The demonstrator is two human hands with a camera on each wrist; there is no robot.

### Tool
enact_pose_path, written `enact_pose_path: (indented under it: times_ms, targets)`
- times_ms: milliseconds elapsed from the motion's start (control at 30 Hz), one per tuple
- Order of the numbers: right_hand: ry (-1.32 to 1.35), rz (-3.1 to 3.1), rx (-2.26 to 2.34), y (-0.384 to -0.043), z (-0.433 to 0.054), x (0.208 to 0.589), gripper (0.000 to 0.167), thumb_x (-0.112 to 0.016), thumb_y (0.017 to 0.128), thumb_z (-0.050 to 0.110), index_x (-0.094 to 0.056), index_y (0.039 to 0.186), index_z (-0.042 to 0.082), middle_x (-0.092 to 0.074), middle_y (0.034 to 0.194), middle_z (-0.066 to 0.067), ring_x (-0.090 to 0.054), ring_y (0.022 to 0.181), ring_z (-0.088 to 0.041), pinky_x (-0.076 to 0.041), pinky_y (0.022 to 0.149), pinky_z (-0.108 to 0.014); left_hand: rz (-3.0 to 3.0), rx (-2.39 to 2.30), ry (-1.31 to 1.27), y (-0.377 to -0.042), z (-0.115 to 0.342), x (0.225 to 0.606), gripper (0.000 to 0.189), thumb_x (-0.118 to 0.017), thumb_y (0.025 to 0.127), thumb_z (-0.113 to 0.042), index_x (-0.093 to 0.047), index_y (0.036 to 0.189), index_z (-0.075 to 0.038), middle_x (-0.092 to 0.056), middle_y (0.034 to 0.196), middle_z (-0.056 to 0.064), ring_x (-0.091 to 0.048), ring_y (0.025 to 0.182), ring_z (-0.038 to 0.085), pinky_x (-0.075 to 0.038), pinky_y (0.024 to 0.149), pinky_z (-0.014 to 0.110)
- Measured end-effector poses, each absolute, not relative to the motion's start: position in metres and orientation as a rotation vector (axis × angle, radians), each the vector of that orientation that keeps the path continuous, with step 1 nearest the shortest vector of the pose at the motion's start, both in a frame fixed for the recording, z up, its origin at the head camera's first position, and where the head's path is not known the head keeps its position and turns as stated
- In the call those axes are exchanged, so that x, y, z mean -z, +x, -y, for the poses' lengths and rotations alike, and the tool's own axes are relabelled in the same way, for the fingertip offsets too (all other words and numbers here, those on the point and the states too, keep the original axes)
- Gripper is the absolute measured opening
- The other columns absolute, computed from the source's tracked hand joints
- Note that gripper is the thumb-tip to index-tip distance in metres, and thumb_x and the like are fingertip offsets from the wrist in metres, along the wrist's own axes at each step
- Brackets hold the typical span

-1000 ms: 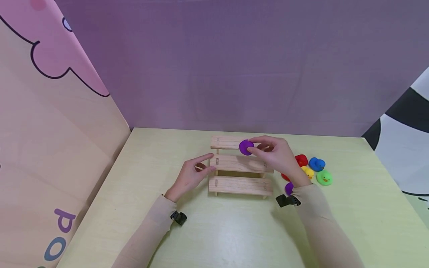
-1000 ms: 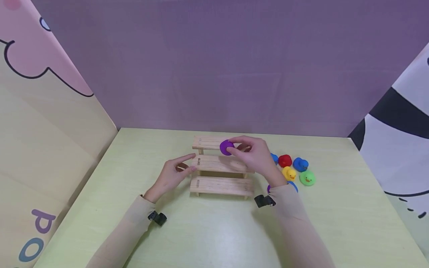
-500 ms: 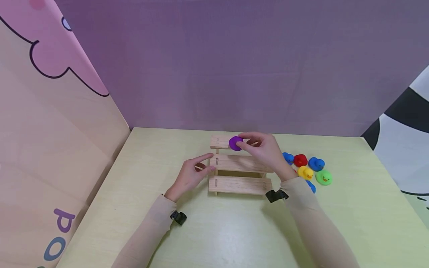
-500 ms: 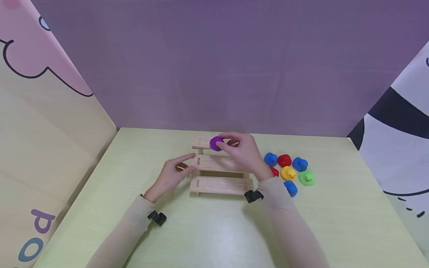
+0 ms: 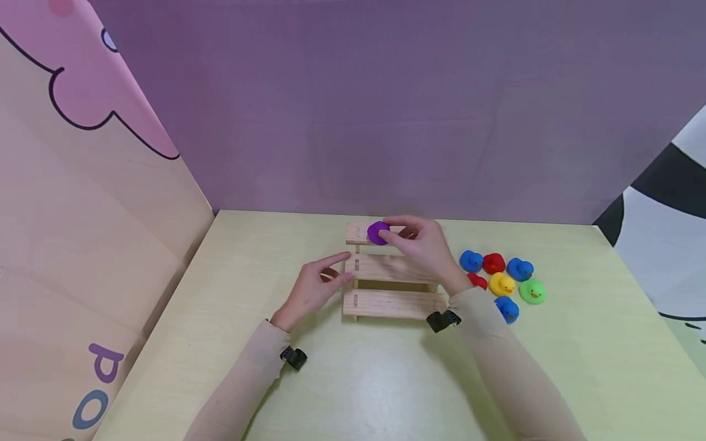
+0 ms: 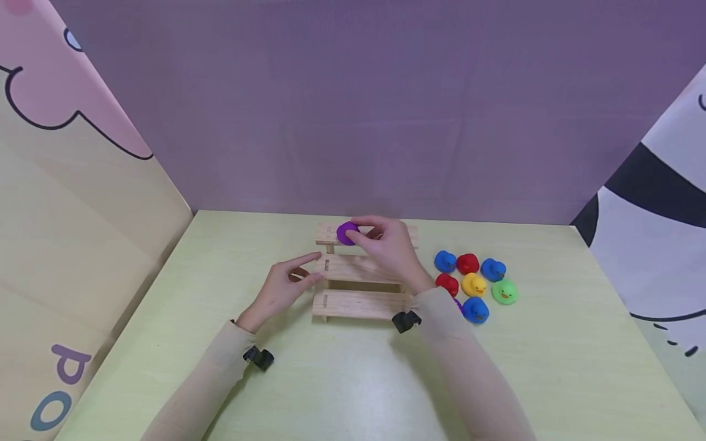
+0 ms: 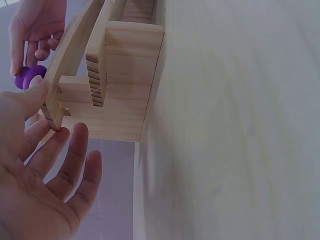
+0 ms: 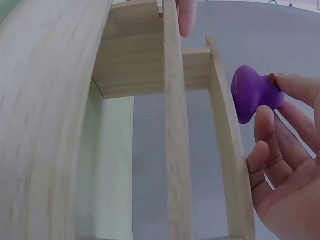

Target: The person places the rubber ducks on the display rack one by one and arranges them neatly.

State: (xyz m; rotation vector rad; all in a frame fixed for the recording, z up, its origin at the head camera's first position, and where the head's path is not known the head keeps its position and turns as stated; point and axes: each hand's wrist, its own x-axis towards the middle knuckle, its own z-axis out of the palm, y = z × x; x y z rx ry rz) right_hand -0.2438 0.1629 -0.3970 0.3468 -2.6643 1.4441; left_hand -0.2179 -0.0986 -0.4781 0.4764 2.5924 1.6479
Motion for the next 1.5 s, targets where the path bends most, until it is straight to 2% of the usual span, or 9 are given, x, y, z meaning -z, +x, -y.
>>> enact_pose_path:
  times_ms: [300, 1033, 1167, 1500]
  targets:
    - [0.395, 2.618, -1.478, -0.250, -0.150, 0.400, 0.039, -0.077, 0.100, 0.037, -0.076, 0.133, 0.017, -0.078, 0.118, -0.011, -0.067, 0.090, -0.026, -0.054, 0.068, -0.028, -2.610, -1.650, 0.464, -0.217, 0.099, 0.479, 0.047, -0.079, 0.099, -0.031, -0.068, 0.145, -0.030, -0.075, 0.128, 0.007, -0.072, 0.099, 0.021, -0.060, 0.074, 0.034]
    - [0.347, 2.656, -1.475, -0.251, -0.140, 0.401, 0.043, -0.077, 0.100, 0.039, -0.073, 0.138, 0.018, -0.078, 0.119, -0.010, -0.071, 0.097, -0.026, -0.058, 0.075, -0.032, -2.607, -1.645, 0.481, -0.218, 0.099, 0.480, 0.047, -0.078, 0.100, -0.030, -0.068, 0.145, -0.030, -0.076, 0.128, 0.007, -0.073, 0.098, 0.021, -0.060, 0.075, 0.034]
    - [0.347, 2.659, -1.473, -0.252, -0.140, 0.401, 0.043, -0.077, 0.100, 0.039, -0.073, 0.138, 0.019, -0.078, 0.118, -0.009, -0.070, 0.097, -0.026, -0.057, 0.075, -0.032, -2.607, -1.645, 0.479, -0.218, 0.100, 0.481, 0.047, -0.078, 0.100, -0.029, -0.068, 0.145, -0.030, -0.074, 0.133, 0.004, -0.073, 0.099, 0.020, -0.060, 0.075, 0.033]
    - [0.318, 2.647, -1.496, -0.251, -0.142, 0.400, 0.048, -0.076, 0.099, 0.045, -0.071, 0.139, 0.018, -0.075, 0.132, -0.005, -0.072, 0.099, -0.026, -0.059, 0.076, -0.031, -2.590, -1.660, 0.480, -0.217, 0.099, 0.480, 0.047, -0.078, 0.100, -0.028, -0.067, 0.146, -0.029, -0.074, 0.131, 0.007, -0.072, 0.099, 0.020, -0.059, 0.073, 0.033]
